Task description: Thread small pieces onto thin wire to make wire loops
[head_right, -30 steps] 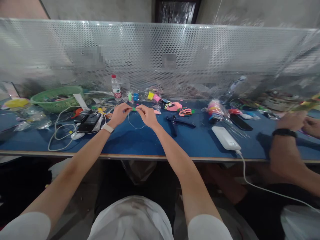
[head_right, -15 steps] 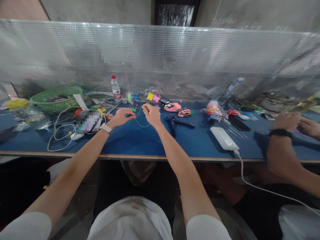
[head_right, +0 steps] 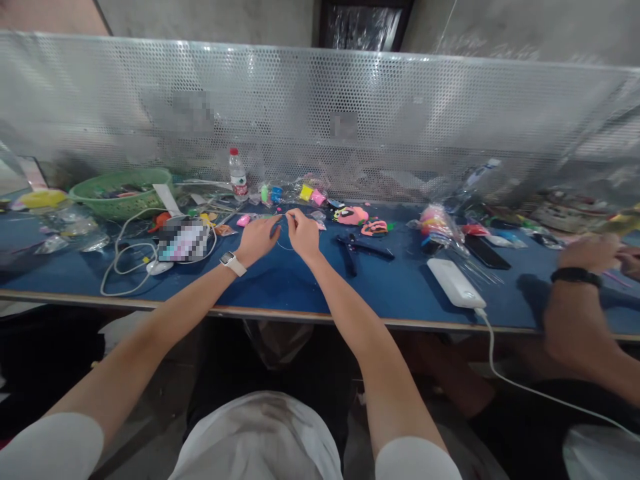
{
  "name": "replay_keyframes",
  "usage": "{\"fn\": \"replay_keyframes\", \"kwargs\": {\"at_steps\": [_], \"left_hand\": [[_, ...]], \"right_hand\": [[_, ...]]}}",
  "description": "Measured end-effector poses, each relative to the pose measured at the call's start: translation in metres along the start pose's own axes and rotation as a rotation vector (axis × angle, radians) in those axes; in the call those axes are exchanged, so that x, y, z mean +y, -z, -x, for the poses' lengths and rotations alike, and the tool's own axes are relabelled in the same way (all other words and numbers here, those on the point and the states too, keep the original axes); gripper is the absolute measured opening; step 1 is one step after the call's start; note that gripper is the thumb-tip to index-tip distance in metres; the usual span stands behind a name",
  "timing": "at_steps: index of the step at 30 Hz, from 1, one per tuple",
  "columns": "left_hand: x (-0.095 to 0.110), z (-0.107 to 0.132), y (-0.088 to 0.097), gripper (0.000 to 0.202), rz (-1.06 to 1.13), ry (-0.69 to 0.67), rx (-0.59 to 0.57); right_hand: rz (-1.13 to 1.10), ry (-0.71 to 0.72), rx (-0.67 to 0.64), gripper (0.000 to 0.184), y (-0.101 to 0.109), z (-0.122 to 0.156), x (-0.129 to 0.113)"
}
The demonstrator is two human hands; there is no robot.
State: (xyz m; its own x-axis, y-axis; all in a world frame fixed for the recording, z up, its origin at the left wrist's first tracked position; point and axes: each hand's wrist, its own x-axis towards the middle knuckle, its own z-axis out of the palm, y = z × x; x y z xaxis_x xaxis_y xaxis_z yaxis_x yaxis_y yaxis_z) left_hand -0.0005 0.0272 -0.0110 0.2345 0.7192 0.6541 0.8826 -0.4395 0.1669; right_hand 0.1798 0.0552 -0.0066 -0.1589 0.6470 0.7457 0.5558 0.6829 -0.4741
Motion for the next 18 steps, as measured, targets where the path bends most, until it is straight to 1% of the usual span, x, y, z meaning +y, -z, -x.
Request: {"fn": "replay_keyframes", "kwargs": {"at_steps": [3,5,8,11,14,18], "left_hand": [[-0.001,0.002,-0.010,0.042,-0.008,0.066,-0.064],[-0.004,0.002,-0.012,0.036,0.036,0.066,-0.074],[-0.006,0.000,-0.009,0.023,0.155,0.077,-0.073],[-0.003,-0.002,-0.006,0.017,0.238,0.091,-0.067],[0.002,-0.003,-0.004,0.014,0.281,0.079,-0.065],[0.009,-0.002,-0.005,0.014,0.343,0.055,-0.044]], "right_hand": [[0.004,0.024,-0.024,0.060,-0.002,0.002,-0.005],[0.012,0.037,-0.025,0.059,-0.003,0.003,-0.006],[0.047,0.062,-0.025,0.057,-0.002,0.003,-0.004],[0.113,0.105,-0.028,0.054,-0.002,0.003,-0.001],[0.188,0.143,-0.041,0.054,-0.003,0.004,0.001],[0.282,0.159,-0.057,0.052,-0.004,0.005,0.005]]}}
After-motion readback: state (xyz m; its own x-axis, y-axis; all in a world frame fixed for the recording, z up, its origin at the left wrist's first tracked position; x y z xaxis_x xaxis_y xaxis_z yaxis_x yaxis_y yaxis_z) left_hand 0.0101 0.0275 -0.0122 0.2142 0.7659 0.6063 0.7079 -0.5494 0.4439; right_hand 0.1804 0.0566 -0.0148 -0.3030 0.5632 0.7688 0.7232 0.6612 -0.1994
